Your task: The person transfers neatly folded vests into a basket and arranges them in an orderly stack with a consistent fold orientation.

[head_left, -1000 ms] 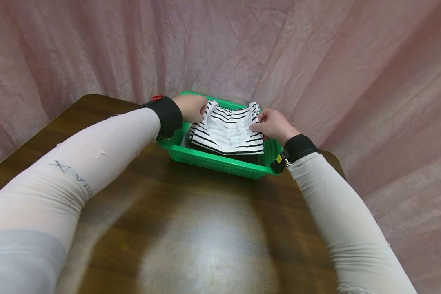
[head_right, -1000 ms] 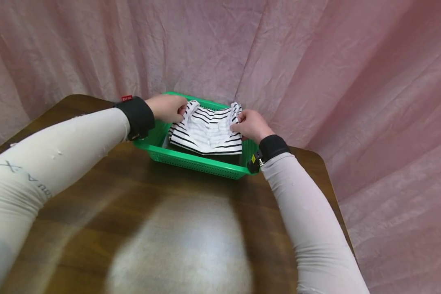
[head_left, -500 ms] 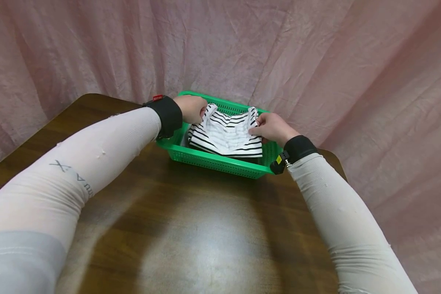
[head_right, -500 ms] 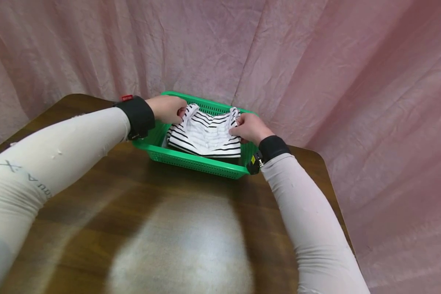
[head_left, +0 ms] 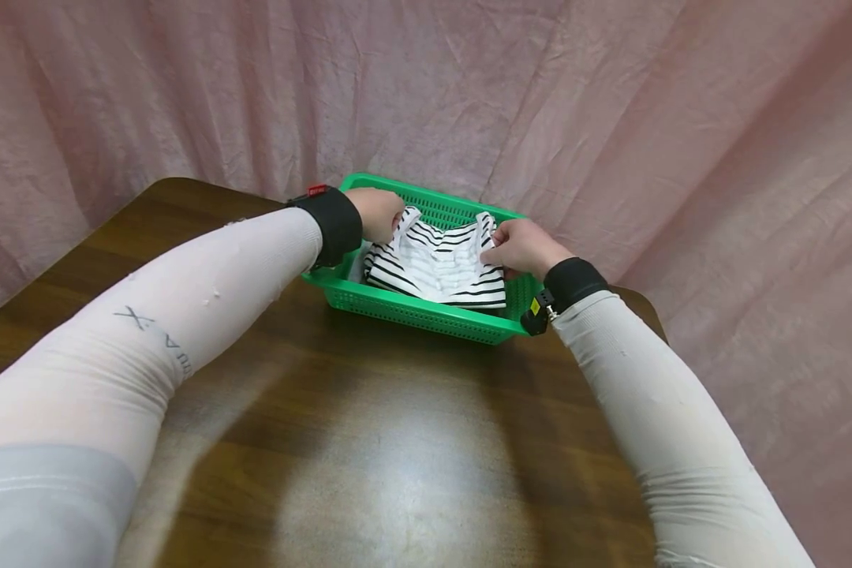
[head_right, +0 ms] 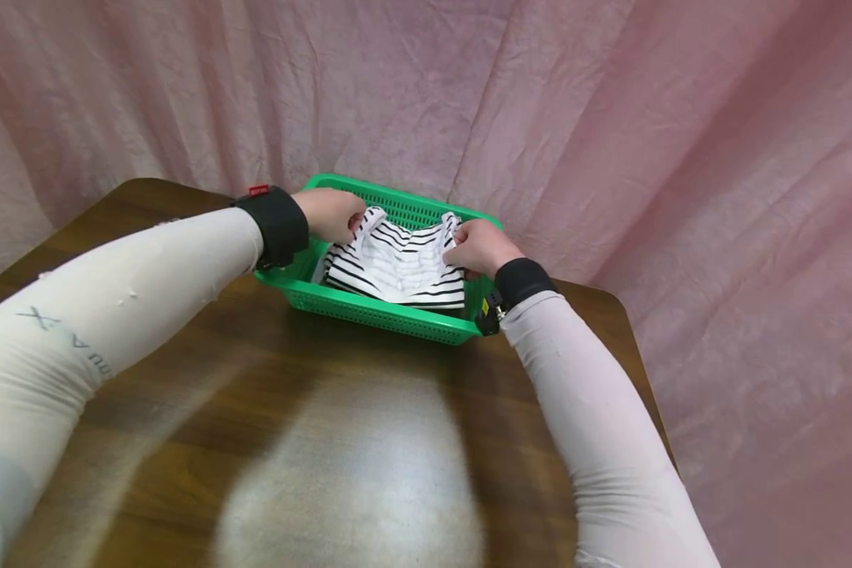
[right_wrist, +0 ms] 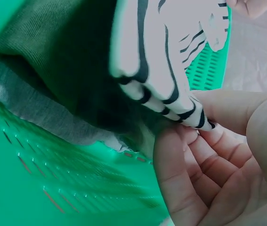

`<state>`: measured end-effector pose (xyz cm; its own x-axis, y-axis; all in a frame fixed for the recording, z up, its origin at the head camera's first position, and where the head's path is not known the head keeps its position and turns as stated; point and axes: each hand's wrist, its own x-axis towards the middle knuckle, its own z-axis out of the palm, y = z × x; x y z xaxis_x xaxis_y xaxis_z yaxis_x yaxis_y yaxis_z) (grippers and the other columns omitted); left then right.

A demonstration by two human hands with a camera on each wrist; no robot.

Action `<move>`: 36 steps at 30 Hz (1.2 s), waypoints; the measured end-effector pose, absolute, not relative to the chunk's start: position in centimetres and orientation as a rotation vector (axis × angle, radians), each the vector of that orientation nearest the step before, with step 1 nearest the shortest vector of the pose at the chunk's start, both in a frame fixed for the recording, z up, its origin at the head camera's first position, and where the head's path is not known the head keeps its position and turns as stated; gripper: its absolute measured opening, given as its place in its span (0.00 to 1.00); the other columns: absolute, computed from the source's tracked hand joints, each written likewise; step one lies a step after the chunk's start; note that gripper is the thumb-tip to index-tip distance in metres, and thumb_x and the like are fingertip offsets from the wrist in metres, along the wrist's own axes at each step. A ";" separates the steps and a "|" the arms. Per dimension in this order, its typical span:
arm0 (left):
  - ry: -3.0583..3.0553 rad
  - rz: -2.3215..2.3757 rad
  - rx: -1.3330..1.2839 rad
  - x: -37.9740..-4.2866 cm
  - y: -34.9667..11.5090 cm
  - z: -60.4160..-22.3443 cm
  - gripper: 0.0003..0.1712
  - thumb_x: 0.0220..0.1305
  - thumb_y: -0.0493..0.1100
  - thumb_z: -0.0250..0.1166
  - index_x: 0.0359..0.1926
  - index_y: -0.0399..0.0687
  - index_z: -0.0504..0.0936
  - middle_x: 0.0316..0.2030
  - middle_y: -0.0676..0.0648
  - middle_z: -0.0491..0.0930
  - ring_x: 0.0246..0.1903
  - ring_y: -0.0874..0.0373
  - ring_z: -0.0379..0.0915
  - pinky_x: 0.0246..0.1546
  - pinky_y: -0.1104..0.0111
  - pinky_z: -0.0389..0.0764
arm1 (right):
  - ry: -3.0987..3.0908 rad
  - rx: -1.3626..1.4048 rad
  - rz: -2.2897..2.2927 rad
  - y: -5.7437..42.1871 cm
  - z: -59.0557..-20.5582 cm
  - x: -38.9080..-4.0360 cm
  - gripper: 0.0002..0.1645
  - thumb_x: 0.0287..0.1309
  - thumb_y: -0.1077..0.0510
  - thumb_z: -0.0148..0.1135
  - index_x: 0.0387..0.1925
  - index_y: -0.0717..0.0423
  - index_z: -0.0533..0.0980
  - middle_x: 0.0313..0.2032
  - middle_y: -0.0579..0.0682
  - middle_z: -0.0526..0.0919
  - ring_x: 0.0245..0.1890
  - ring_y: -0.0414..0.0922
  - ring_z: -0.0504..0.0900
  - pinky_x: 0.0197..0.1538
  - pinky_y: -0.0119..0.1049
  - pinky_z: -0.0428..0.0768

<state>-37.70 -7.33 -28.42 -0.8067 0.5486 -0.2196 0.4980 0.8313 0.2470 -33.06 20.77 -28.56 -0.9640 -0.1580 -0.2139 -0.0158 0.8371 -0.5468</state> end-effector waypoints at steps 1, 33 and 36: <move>2.728 0.252 0.797 -37.8 -7.3 -28.5 0.08 0.73 0.30 0.54 0.36 0.44 0.71 0.32 0.46 0.67 0.29 0.53 0.59 0.37 0.60 0.63 | 2.762 -0.132 -0.813 20.7 -28.5 -33.1 0.14 0.76 0.58 0.70 0.42 0.61 0.73 0.38 0.51 0.76 0.28 0.44 0.83 0.44 0.42 0.86; 2.689 0.015 0.754 -35.6 -7.0 -26.9 0.34 0.82 0.36 0.56 0.81 0.28 0.60 0.62 0.30 0.79 0.39 0.48 0.71 0.42 0.59 0.69 | 2.711 -0.211 -0.259 19.5 -27.4 -32.9 0.14 0.78 0.55 0.65 0.39 0.64 0.81 0.37 0.60 0.88 0.37 0.53 0.91 0.52 0.48 0.87; 2.690 0.026 0.791 -34.9 -7.2 -26.6 0.33 0.82 0.39 0.57 0.80 0.29 0.63 0.68 0.29 0.77 0.49 0.43 0.75 0.49 0.54 0.73 | 2.735 -0.259 -0.153 19.5 -27.2 -32.5 0.30 0.79 0.52 0.64 0.70 0.70 0.75 0.61 0.67 0.83 0.56 0.60 0.88 0.64 0.53 0.81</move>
